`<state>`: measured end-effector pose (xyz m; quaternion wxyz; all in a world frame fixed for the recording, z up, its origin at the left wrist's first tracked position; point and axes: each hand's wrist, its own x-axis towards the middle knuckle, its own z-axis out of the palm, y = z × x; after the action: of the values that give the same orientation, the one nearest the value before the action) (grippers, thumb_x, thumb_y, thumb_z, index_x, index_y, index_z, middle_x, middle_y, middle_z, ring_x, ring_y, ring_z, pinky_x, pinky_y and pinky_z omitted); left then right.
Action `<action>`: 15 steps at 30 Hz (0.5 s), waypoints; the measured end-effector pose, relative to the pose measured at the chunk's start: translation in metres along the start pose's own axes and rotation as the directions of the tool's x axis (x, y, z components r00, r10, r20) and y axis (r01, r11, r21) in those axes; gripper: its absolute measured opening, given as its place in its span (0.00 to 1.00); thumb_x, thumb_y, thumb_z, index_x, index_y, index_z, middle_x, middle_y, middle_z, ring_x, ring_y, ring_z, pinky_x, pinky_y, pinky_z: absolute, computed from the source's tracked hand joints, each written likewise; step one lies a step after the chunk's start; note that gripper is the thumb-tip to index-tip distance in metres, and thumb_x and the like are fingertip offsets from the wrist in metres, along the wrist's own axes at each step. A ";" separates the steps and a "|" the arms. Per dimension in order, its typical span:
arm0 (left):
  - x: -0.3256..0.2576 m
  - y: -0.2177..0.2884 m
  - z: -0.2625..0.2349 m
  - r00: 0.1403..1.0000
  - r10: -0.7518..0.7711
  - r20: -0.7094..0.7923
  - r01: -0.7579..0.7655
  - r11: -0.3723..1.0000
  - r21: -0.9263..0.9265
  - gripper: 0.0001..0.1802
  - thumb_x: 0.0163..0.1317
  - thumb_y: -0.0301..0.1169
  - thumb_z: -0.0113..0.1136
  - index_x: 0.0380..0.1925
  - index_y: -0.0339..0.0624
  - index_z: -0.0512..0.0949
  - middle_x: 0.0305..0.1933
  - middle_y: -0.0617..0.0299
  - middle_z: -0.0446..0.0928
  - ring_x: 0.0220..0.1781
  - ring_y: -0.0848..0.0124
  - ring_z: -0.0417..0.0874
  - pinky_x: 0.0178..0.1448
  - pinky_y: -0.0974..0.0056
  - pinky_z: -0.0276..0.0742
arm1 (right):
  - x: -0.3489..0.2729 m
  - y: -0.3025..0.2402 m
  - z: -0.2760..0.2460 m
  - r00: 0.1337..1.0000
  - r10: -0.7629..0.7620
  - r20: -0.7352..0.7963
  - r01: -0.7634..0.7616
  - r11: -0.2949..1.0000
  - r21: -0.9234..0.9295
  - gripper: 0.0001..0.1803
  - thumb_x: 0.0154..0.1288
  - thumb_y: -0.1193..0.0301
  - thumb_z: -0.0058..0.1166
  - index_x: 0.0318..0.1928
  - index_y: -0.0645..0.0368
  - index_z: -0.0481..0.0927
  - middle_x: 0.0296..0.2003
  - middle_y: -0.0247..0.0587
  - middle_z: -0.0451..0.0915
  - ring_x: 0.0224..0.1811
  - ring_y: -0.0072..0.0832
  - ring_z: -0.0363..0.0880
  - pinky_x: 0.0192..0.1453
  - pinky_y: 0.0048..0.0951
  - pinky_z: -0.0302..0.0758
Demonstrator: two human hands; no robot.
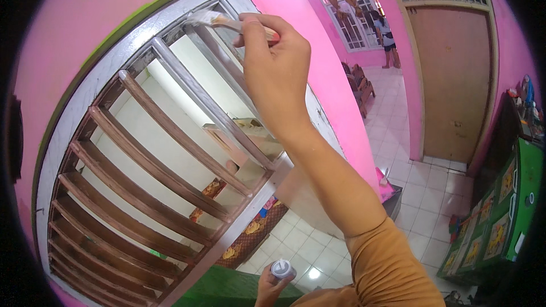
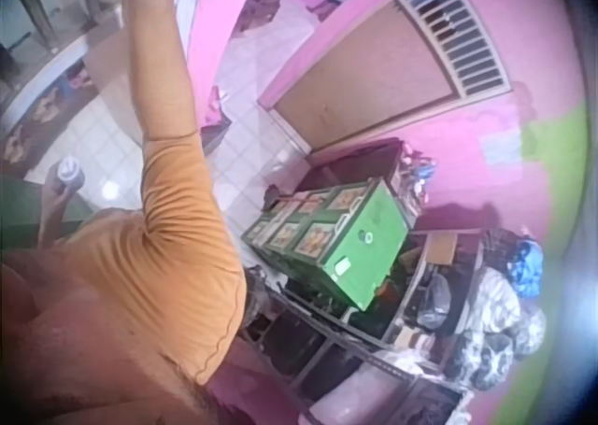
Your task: The person dips a paintbrush into a paint container and applies paint to a wooden window frame.
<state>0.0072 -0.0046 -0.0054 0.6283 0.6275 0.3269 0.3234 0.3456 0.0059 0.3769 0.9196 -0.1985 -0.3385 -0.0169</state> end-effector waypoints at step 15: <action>0.002 -0.007 -0.008 0.998 0.050 0.043 -0.048 0.998 -0.027 0.33 0.63 0.18 0.70 0.64 0.27 0.65 0.57 0.51 0.78 0.59 0.66 0.82 0.64 0.62 0.79 | -0.034 0.002 0.032 0.993 0.116 0.022 -0.118 0.984 0.137 0.17 0.76 0.69 0.53 0.51 0.71 0.85 0.29 0.33 0.82 0.30 0.12 0.70 0.35 0.16 0.66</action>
<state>0.0021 0.0017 -0.0124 0.6354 0.6339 0.2934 0.3292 0.2995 0.0161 0.3769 0.9281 -0.1543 -0.3333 0.0619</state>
